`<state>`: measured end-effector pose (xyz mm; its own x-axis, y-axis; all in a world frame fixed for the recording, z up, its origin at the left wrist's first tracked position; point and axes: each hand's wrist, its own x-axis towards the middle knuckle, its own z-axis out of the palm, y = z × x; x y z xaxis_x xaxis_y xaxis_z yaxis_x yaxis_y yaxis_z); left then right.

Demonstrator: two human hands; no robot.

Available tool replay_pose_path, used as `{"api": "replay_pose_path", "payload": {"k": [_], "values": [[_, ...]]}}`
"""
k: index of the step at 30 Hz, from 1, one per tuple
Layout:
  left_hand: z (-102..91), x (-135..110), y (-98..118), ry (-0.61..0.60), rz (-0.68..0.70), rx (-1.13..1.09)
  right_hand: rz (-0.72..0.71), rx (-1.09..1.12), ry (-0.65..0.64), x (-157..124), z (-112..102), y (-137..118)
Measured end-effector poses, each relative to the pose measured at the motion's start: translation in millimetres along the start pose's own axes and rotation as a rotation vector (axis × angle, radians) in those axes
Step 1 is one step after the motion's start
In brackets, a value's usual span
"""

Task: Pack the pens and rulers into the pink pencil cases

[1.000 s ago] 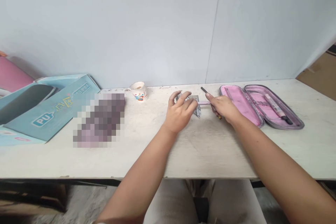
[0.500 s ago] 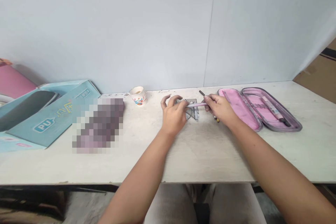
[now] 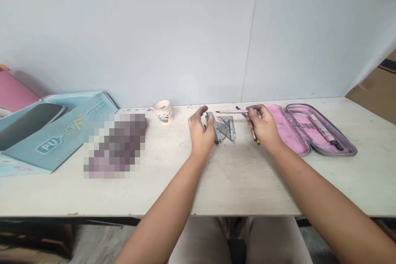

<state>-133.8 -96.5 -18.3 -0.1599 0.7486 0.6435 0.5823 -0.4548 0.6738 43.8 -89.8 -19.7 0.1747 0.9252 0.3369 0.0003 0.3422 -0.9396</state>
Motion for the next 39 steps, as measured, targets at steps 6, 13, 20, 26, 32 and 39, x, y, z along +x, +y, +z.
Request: {"api": "replay_pose_path", "payload": {"k": [6, 13, 20, 26, 32, 39], "values": [[15.4, -10, 9, -0.240, -0.139, -0.294, -0.068, 0.023, -0.133, -14, 18, -2], [20.0, -10, 9, -0.208, -0.469, -0.758, -0.012, -0.353, -0.298, -23, 24, -4], [19.2, -7, 4, -0.291, -0.205, -0.069, -0.107, -0.252, -0.035, -1, 6, 10], [20.4, -17, 8, -0.452, 0.248, 0.267, -0.105, 0.100, 0.115, 12, -2, 8], [18.9, -22, 12, -0.547, 0.352, 0.329, -0.113, 0.397, 0.185, 17, -1, 3], [18.9, -22, 12, -0.582, 0.348, 0.270, 0.079, 0.384, -0.091, 7, 3, 7]]}}
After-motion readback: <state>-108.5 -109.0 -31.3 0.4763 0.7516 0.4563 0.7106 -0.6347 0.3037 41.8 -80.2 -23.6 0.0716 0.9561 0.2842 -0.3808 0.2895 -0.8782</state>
